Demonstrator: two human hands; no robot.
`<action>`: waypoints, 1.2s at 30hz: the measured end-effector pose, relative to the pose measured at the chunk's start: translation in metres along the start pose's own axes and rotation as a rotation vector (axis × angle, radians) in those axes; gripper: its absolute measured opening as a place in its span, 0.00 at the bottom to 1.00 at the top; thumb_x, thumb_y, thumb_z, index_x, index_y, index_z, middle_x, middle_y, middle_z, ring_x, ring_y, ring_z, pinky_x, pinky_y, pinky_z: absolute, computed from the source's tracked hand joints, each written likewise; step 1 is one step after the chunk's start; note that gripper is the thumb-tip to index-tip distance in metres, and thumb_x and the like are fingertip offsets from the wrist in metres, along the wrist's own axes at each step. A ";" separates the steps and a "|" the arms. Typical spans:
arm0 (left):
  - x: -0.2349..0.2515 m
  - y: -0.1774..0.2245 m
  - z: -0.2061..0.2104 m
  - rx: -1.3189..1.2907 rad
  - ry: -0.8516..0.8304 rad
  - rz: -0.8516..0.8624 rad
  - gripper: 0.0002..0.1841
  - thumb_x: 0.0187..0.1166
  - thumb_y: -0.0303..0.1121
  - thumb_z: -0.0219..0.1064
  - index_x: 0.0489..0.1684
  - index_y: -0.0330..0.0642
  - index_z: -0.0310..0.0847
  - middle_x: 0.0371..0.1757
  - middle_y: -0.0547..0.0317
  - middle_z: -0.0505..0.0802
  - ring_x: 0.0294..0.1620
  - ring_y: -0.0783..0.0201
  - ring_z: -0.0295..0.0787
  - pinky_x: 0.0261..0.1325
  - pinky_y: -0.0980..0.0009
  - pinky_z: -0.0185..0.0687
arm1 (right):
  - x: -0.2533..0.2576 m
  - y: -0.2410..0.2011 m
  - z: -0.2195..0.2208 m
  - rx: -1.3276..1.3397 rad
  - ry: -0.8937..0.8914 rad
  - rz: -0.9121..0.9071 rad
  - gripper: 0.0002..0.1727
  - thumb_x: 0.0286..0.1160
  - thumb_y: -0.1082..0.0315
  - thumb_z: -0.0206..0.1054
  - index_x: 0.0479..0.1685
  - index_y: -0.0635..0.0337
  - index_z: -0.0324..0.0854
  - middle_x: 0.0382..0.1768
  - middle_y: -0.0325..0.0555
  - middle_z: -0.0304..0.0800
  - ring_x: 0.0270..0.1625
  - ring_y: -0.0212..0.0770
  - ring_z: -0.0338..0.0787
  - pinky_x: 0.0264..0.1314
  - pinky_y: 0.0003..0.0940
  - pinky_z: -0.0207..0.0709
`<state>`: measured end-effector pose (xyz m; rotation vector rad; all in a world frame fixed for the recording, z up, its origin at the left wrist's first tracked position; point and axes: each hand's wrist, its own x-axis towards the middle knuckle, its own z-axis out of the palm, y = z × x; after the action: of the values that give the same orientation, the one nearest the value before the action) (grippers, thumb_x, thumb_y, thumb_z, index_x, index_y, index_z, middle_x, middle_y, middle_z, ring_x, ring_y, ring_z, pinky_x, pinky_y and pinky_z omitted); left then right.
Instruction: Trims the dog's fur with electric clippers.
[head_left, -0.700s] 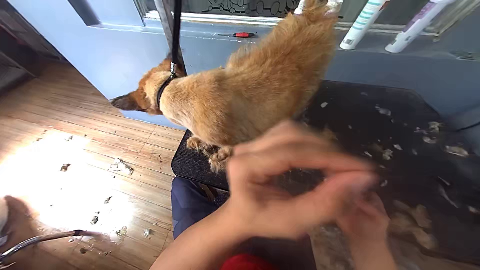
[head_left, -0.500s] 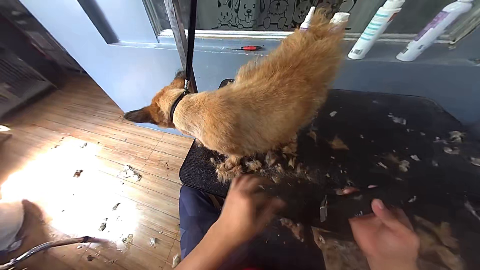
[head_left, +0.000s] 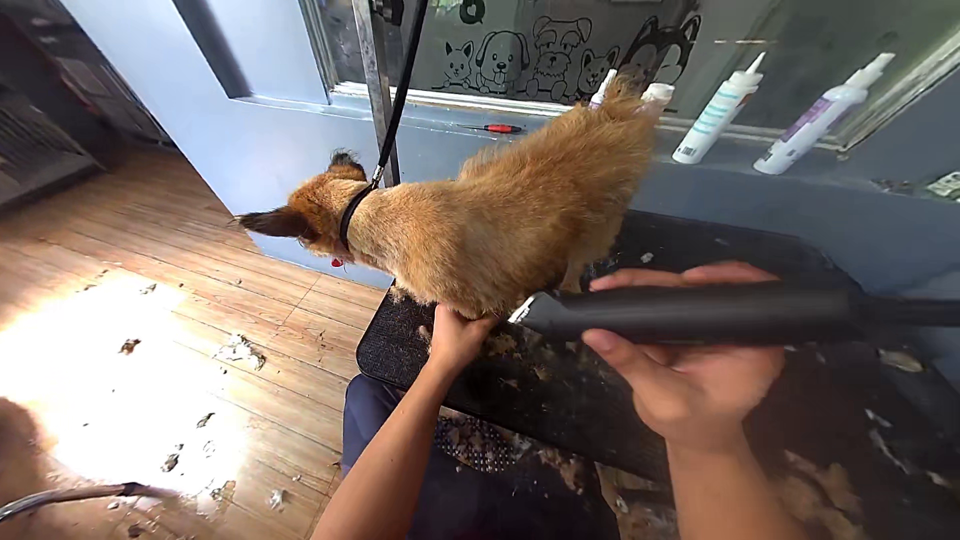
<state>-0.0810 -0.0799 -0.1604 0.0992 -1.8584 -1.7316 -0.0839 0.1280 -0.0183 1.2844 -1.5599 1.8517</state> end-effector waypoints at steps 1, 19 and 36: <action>0.001 -0.002 -0.001 0.027 0.004 0.032 0.19 0.57 0.27 0.82 0.48 0.40 0.88 0.41 0.61 0.97 0.44 0.67 0.95 0.53 0.60 0.95 | 0.011 -0.001 0.008 -0.013 -0.033 -0.042 0.41 0.53 0.73 0.88 0.67 0.51 0.66 0.56 0.48 0.92 0.58 0.54 0.94 0.59 0.48 0.94; -0.002 0.048 -0.101 0.671 -0.061 -0.204 0.10 0.62 0.42 0.79 0.22 0.50 0.86 0.22 0.63 0.90 0.27 0.63 0.89 0.32 0.50 0.84 | 0.013 0.116 0.054 -0.542 -0.428 -0.360 0.24 0.66 0.64 0.82 0.59 0.54 0.77 0.62 0.50 0.90 0.62 0.49 0.89 0.57 0.43 0.86; -0.016 0.056 -0.147 0.767 -0.131 -0.275 0.13 0.66 0.47 0.76 0.17 0.56 0.82 0.16 0.68 0.84 0.20 0.65 0.82 0.25 0.54 0.77 | 0.000 0.113 0.100 -0.511 -0.234 -0.443 0.27 0.62 0.64 0.85 0.60 0.53 0.78 0.60 0.51 0.90 0.58 0.49 0.90 0.54 0.43 0.87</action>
<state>0.0182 -0.1951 -0.1172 0.5707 -2.6111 -1.1004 -0.1325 0.0026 -0.0856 1.4732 -1.5605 0.9824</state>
